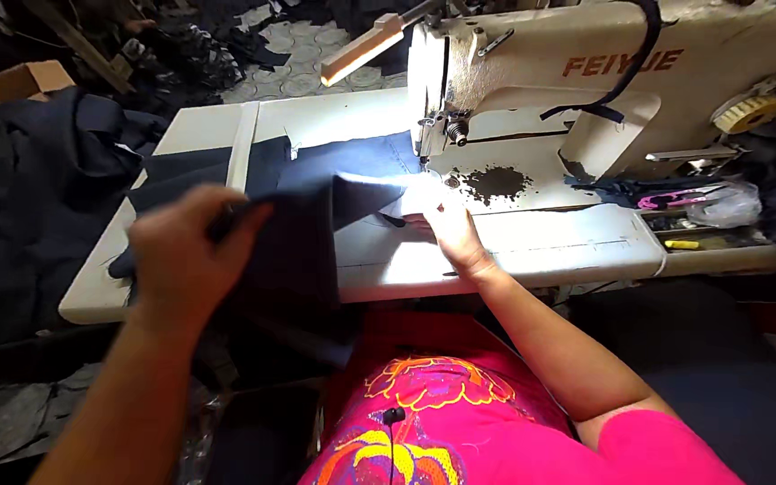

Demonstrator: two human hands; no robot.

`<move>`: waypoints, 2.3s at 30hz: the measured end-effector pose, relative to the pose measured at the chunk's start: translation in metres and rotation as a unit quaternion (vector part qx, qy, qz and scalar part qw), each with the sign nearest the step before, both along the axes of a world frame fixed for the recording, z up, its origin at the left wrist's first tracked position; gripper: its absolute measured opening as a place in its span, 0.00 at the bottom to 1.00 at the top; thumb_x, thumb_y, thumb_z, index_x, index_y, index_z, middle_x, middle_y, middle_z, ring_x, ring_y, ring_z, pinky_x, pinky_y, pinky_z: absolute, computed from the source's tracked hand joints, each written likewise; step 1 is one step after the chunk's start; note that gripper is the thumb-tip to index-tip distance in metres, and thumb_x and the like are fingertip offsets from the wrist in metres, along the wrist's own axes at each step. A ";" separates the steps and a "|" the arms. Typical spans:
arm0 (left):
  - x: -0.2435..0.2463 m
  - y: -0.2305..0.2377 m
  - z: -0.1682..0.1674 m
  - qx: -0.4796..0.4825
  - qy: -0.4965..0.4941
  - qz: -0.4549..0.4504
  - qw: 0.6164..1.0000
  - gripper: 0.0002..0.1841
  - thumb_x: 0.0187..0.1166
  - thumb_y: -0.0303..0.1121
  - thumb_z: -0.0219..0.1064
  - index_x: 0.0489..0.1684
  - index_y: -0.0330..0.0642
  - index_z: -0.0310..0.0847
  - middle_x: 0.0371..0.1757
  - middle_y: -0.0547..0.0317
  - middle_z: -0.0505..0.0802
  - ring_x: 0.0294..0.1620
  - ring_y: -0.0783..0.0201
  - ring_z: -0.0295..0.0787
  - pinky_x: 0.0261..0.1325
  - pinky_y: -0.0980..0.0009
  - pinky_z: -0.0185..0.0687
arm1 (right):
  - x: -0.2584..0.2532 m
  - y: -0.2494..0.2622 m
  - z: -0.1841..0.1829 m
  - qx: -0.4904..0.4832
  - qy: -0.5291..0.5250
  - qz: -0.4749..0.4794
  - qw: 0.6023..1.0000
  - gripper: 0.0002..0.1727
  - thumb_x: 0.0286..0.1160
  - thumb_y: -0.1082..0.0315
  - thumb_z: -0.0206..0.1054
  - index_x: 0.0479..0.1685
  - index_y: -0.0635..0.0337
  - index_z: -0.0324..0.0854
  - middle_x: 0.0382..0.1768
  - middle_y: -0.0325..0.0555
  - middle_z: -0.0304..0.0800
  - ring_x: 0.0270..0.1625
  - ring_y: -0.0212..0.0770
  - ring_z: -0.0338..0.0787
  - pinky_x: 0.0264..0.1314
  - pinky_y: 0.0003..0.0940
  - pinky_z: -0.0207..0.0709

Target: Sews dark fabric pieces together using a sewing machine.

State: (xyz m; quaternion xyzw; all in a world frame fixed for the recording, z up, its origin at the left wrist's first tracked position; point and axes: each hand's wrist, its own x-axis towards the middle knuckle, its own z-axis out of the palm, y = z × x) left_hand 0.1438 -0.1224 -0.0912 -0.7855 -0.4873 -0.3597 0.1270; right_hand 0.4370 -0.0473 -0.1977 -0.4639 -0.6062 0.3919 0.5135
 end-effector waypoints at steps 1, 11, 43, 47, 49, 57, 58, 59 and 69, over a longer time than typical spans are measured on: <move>-0.002 0.012 0.021 0.006 0.020 0.012 1.000 0.21 0.87 0.39 0.64 0.48 0.21 0.83 0.43 0.24 0.91 0.43 0.35 0.91 0.51 0.40 0.83 | -0.008 -0.002 0.006 -0.054 0.082 0.005 0.995 0.15 0.91 0.72 0.49 0.66 0.74 0.70 0.40 0.51 0.96 0.41 0.35 0.97 0.52 0.31 0.91; 0.020 0.072 0.105 0.005 0.059 0.015 0.998 0.28 0.86 0.52 0.61 0.48 0.26 0.84 0.43 0.28 0.91 0.45 0.37 0.89 0.51 0.38 0.77 | -0.017 -0.005 0.006 0.019 -0.106 -0.110 0.988 0.36 0.70 0.62 0.76 0.71 0.80 0.69 0.51 0.66 0.87 0.55 0.53 0.89 0.64 0.49 0.80; 0.097 0.145 -0.083 -0.443 0.199 0.009 0.874 0.39 0.85 0.67 0.49 0.96 0.66 0.51 0.97 0.44 0.52 0.95 0.29 0.38 0.77 0.15 0.40 | -0.010 -0.115 -0.057 -0.384 0.281 0.316 0.821 0.27 0.94 0.52 0.36 0.55 0.59 0.79 0.41 0.42 0.96 0.45 0.39 0.97 0.54 0.38 0.90; 0.113 0.172 -0.069 -0.404 0.155 0.008 0.902 0.30 0.93 0.54 0.48 0.82 0.44 0.72 0.87 0.45 0.71 0.91 0.36 0.57 0.78 0.21 0.51 | -0.013 -0.110 -0.067 -0.416 0.304 0.280 0.810 0.26 0.94 0.62 0.32 0.54 0.60 0.79 0.42 0.43 0.95 0.48 0.38 0.95 0.58 0.37 0.87; 0.117 0.194 -0.071 -0.420 0.139 0.039 0.896 0.33 0.93 0.56 0.45 0.90 0.46 0.63 0.92 0.47 0.65 0.92 0.33 0.53 0.76 0.19 0.53 | -0.014 -0.108 -0.071 -0.420 0.326 0.273 0.802 0.26 0.94 0.63 0.31 0.54 0.61 0.79 0.43 0.43 0.95 0.50 0.38 0.94 0.60 0.38 0.86; 0.139 0.178 -0.081 -0.299 0.162 -0.058 0.939 0.20 0.85 0.33 0.61 0.71 0.31 0.80 0.82 0.38 0.77 0.81 0.36 0.73 0.72 0.31 0.70 | -0.017 -0.097 -0.081 -0.461 0.349 0.257 0.774 0.26 0.95 0.62 0.31 0.60 0.63 0.76 0.49 0.46 0.93 0.56 0.40 0.92 0.66 0.40 0.83; 0.144 0.163 -0.088 -0.272 0.152 -0.096 0.945 0.19 0.86 0.34 0.59 0.66 0.31 0.83 0.76 0.39 0.83 0.76 0.39 0.80 0.70 0.37 0.75 | -0.017 -0.097 -0.081 -0.464 0.333 0.258 0.779 0.25 0.95 0.63 0.31 0.61 0.64 0.76 0.51 0.46 0.93 0.57 0.39 0.92 0.67 0.39 0.83; 0.148 0.147 -0.092 -0.301 0.144 -0.110 0.936 0.23 0.90 0.39 0.53 0.73 0.32 0.79 0.80 0.40 0.80 0.81 0.41 0.75 0.77 0.38 0.70 | -0.016 -0.096 -0.078 -0.462 0.286 0.267 0.796 0.24 0.96 0.64 0.32 0.63 0.66 0.75 0.53 0.48 0.92 0.60 0.39 0.90 0.69 0.38 0.82; 0.139 0.118 -0.116 -0.320 0.107 -0.112 0.935 0.32 0.91 0.56 0.47 0.89 0.50 0.67 0.91 0.49 0.68 0.94 0.41 0.52 0.83 0.21 0.38 | 0.060 -0.047 0.006 0.032 -0.250 0.108 0.962 0.16 0.84 0.69 0.56 0.44 0.67 0.91 0.28 0.44 0.90 0.29 0.31 0.86 0.36 0.28 0.82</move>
